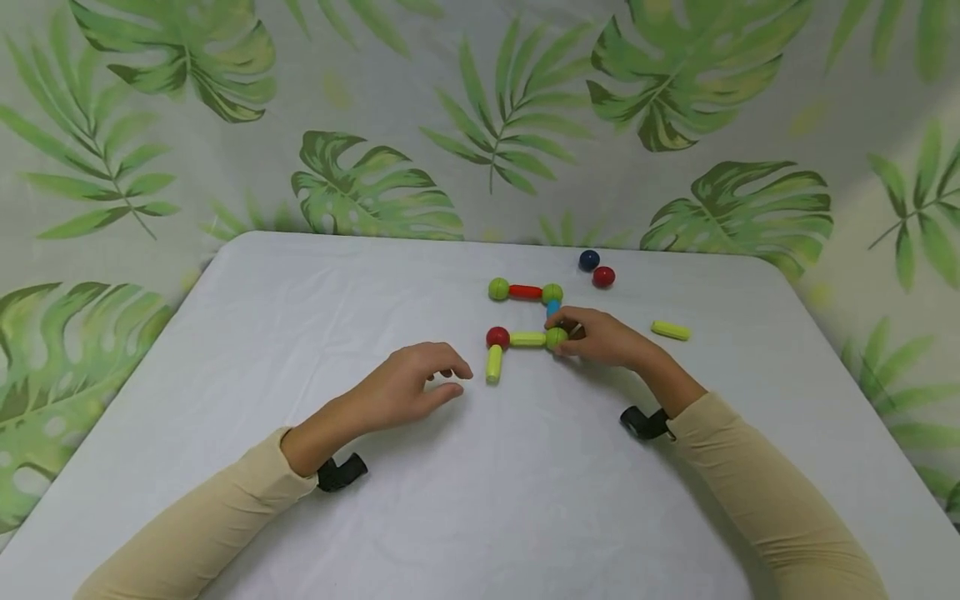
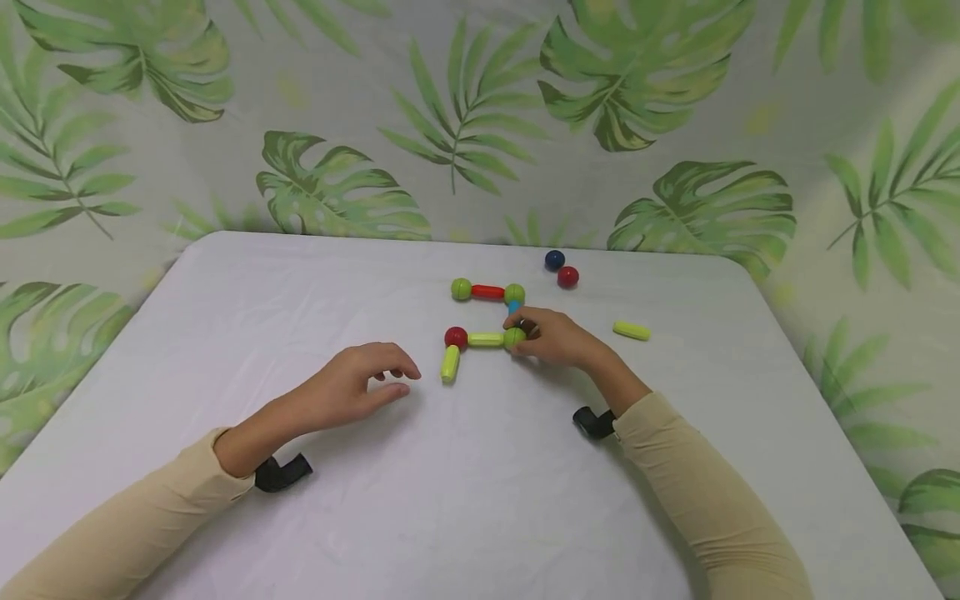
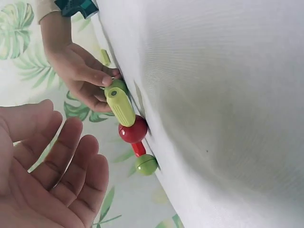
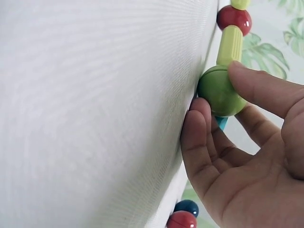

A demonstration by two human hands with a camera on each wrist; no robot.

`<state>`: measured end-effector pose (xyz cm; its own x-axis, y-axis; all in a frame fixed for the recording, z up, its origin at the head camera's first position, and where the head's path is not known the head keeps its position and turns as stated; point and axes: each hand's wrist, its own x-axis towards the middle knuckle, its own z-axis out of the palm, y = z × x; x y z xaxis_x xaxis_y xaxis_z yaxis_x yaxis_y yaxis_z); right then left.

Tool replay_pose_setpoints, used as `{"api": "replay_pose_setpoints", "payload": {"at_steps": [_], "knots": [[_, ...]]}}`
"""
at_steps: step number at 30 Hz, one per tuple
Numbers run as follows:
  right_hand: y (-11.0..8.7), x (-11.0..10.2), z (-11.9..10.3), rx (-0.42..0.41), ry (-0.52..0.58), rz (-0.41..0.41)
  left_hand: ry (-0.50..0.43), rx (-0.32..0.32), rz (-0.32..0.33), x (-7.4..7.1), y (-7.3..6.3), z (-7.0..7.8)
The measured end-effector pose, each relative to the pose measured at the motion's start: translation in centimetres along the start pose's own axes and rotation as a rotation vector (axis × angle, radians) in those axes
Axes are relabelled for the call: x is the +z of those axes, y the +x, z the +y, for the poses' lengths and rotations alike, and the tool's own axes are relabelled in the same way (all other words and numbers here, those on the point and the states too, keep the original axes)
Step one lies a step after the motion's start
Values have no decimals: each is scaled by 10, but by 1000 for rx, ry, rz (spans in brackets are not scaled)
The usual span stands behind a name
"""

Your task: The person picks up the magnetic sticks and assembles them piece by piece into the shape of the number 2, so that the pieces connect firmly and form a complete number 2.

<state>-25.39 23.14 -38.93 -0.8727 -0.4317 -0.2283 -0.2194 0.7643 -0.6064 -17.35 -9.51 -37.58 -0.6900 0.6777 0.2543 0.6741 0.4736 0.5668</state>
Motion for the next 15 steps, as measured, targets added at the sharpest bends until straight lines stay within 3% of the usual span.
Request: {"api": "replay_pose_setpoints", "payload": {"at_steps": [4, 8, 12, 15], "knots": [[0, 0, 0, -5, 7, -4, 4, 27, -27, 0, 4, -2], [-1, 0, 0, 0, 11, -6, 48, 15, -29, 0, 12, -10], [-1, 0, 1, 0, 13, -5, 91, -14, -47, 0, 27, -21], [-1, -1, 1, -8, 10, 0, 55, -12, -96, 1, 42, -32]]}}
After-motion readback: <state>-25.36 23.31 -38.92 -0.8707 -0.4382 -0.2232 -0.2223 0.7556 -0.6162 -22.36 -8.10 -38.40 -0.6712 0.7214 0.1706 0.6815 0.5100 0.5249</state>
